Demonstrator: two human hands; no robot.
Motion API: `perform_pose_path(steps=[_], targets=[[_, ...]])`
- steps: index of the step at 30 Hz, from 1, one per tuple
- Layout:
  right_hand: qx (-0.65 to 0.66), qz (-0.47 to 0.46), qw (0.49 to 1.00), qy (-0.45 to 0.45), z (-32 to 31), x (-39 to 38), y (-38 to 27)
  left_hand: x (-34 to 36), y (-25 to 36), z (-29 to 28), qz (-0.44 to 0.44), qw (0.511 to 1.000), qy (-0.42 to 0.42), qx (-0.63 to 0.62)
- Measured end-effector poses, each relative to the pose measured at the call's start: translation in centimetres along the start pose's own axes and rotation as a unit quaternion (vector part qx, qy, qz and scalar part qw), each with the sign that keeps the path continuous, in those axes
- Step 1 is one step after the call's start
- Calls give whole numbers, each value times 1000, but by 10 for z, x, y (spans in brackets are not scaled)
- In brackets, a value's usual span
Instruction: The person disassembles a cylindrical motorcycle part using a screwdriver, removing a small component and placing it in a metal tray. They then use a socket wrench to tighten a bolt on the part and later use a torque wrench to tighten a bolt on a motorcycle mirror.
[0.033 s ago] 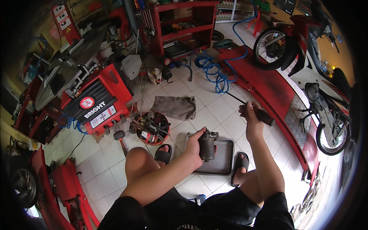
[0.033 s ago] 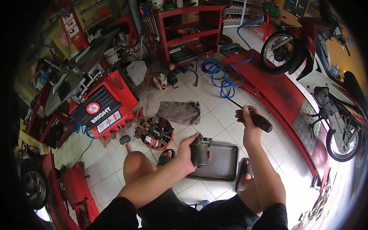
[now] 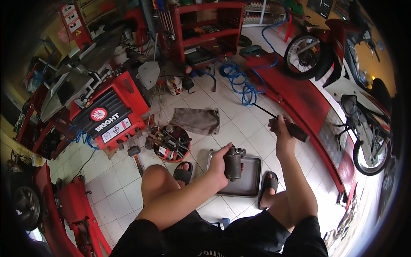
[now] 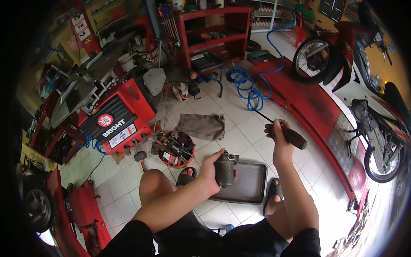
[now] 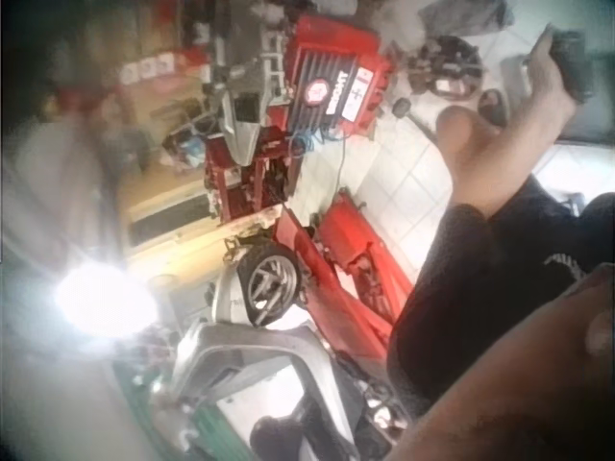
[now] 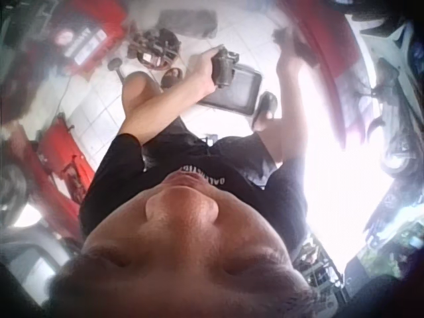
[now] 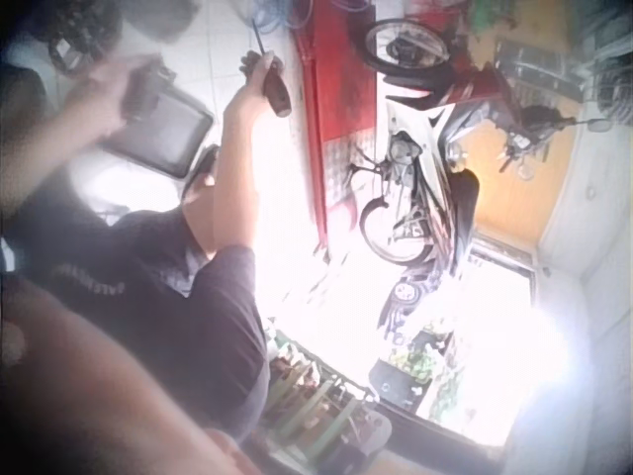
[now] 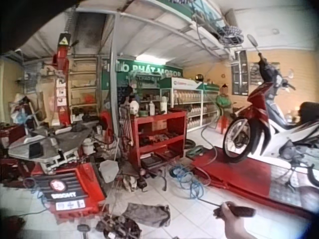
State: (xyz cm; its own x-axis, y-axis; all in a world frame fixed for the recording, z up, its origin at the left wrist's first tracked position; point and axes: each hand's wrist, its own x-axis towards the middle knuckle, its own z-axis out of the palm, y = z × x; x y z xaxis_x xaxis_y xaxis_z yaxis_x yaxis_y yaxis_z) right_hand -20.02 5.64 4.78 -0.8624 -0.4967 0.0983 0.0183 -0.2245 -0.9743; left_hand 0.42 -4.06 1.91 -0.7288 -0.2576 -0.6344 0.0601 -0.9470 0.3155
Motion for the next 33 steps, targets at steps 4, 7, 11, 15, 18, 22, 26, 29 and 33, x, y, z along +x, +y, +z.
perform_pose_path(steps=[4, 7, 11, 15, 18, 22, 26, 29, 33], targets=[[-169, -258, 951, -4, -13, -3, -33, 2, -2, 8, 1, 1000, -2, 5], [-271, -366, 890, -9, -26, -12, -35, 5, -6, 11, -16, 999, 20, 24], [-176, -111, 978, -28, -30, -10, -2, 18, -14, 13, -14, 999, 29, 27], [-225, -222, 949, -11, -37, -17, -34, 13, -24, 24, -5, 998, 45, 37], [-215, -359, 908, 27, -48, -17, -49, 17, -29, 28, 2, 998, 37, 46], [-102, -155, 982, 37, -59, -6, -23, 40, -40, 24, -15, 998, 34, 42], [-49, -115, 990, 62, -53, -3, -26, 37, -41, 27, -2, 996, 78, 43], [-139, -251, 956, 65, -64, -10, -55, 36, -41, 23, 1, 997, 63, 48], [-40, -157, 985, 57, -61, -8, -38, 39, -42, 20, 5, 997, 65, 44]])
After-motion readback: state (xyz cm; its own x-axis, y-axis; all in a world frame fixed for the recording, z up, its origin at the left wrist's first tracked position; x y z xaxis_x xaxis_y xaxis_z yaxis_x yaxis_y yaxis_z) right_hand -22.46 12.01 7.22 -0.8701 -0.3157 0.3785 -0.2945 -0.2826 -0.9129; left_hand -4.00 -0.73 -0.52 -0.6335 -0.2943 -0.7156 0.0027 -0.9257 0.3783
